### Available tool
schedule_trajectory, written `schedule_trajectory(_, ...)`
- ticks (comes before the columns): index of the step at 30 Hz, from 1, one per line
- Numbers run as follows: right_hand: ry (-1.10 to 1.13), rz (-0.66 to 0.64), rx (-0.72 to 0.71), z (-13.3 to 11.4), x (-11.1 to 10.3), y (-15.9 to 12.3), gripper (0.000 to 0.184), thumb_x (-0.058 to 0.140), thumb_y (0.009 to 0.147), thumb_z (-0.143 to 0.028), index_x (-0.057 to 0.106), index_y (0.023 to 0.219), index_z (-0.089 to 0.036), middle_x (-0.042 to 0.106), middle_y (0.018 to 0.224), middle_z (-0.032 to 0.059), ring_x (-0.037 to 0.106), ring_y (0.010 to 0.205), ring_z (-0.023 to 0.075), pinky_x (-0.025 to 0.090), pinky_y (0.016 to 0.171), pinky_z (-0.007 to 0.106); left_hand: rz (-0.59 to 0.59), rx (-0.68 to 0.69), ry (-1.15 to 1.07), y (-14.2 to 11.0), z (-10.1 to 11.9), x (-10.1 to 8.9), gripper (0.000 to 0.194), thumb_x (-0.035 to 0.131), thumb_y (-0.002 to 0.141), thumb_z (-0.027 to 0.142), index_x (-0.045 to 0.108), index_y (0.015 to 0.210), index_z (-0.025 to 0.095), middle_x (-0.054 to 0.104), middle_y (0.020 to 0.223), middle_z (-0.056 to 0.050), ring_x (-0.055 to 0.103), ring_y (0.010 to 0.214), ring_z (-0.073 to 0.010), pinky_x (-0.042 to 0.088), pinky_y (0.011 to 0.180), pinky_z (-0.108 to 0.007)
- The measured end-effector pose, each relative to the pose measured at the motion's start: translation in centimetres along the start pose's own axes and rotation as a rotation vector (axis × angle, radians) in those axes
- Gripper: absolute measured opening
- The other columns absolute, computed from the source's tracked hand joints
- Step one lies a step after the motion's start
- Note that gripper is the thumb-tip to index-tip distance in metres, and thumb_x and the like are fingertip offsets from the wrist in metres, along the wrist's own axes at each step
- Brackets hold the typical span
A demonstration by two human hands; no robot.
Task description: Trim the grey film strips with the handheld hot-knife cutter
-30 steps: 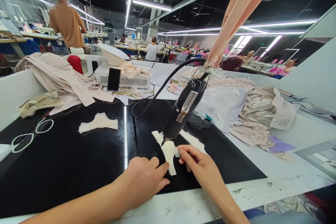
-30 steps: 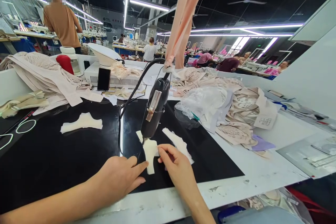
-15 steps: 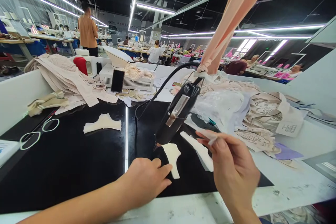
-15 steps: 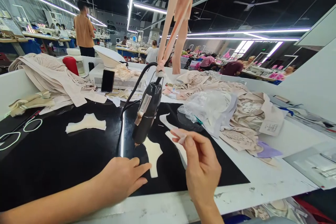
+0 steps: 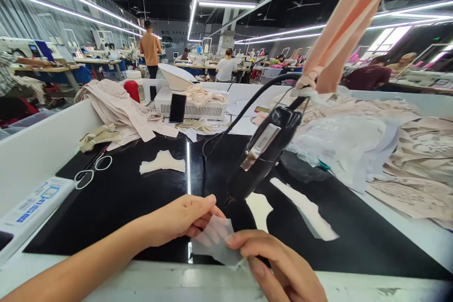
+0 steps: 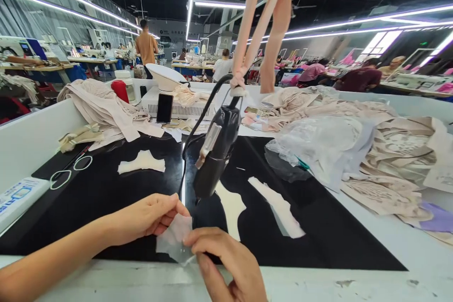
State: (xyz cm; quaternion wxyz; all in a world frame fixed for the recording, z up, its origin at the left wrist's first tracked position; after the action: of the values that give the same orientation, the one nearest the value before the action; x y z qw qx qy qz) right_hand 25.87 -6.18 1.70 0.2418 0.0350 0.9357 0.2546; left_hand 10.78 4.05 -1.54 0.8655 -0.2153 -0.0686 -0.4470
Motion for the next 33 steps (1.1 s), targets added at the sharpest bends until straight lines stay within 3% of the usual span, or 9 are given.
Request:
schedule_trajectory(4,0.163,0.039,0.162,1.0,1.7,0.3,0.019,0.059,0.095,-0.039,0.074,0.088,-0.029,0.078,0.092,0.0061,0.074,0.084,0.0212,0.061,0.076,0.028,0.051,0.037,0.102,-0.9,0.3,-0.9,0.039,0.084,0.073,0.049,0.073,0.089,0.015,0.066,0.076,0.0,0.056,0.067,-0.0097,0.044,0.069,-0.024)
schedule_trajectory(9,0.453,0.099,0.511,2.2,3.4,0.5,0.034,0.062,0.089,-0.057,0.073,0.105,-0.028,0.075,0.104,0.008,0.071,0.083,0.0206,0.062,0.068,0.03,0.158,0.022,0.1,-1.9,0.6,-2.3,0.039,0.085,0.069,0.047,0.072,0.087,0.015,0.064,0.073,0.002,0.055,0.063,-0.0092,0.042,0.065,-0.024)
schedule_trajectory(13,0.437,0.047,0.643,2.7,4.0,0.6,0.043,0.07,0.082,-0.058,0.073,0.109,-0.024,0.075,0.097,0.0086,0.069,0.071,0.0194,0.062,0.062,0.032,0.189,0.048,0.096,-2.9,0.8,-3.3,0.037,0.084,0.073,0.045,0.07,0.088,0.015,0.062,0.075,0.002,0.054,0.064,-0.008,0.044,0.065,-0.023)
schedule_trajectory(20,0.331,-0.098,0.709,3.5,5.2,0.8,0.035,0.067,0.08,-0.057,0.073,0.085,-0.023,0.064,0.063,-0.0002,0.066,0.062,0.0181,0.059,0.066,0.03,0.245,0.071,0.11,-4.0,0.6,-4.9,0.034,0.08,0.078,0.045,0.064,0.084,0.015,0.059,0.076,0.001,0.052,0.064,-0.0078,0.043,0.062,-0.022)
schedule_trajectory(27,0.4,-0.096,0.711,3.1,5.7,1.7,0.024,0.068,0.077,-0.047,0.069,0.075,-0.023,0.058,0.059,-0.0037,0.06,0.057,0.0144,0.055,0.062,0.026,0.303,0.059,0.179,-4.1,0.4,-5.8,0.031,0.077,0.076,0.042,0.061,0.079,0.016,0.059,0.077,0.001,0.054,0.067,-0.0102,0.048,0.065,-0.026)
schedule_trajectory(33,0.364,-0.062,0.663,2.7,6.1,1.9,0.018,0.066,0.077,-0.04,0.069,0.073,-0.023,0.054,0.058,-0.0041,0.055,0.056,0.0132,0.052,0.059,0.024,0.341,0.068,0.263,-4.3,0.9,-6.3,0.021,0.072,0.076,0.033,0.06,0.077,0.016,0.058,0.074,0.002,0.051,0.063,-0.0085,0.042,0.06,-0.022)
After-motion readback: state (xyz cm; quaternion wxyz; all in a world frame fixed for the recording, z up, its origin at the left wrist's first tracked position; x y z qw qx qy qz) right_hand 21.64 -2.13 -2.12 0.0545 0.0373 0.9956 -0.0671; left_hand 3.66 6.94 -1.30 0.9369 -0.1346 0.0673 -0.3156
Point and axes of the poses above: each hand's wrist, its own y-axis towards the middle knuckle, its own x-axis out of the palm, z = x × y, the point moved 5 cm from there along y, towards the middle knuckle
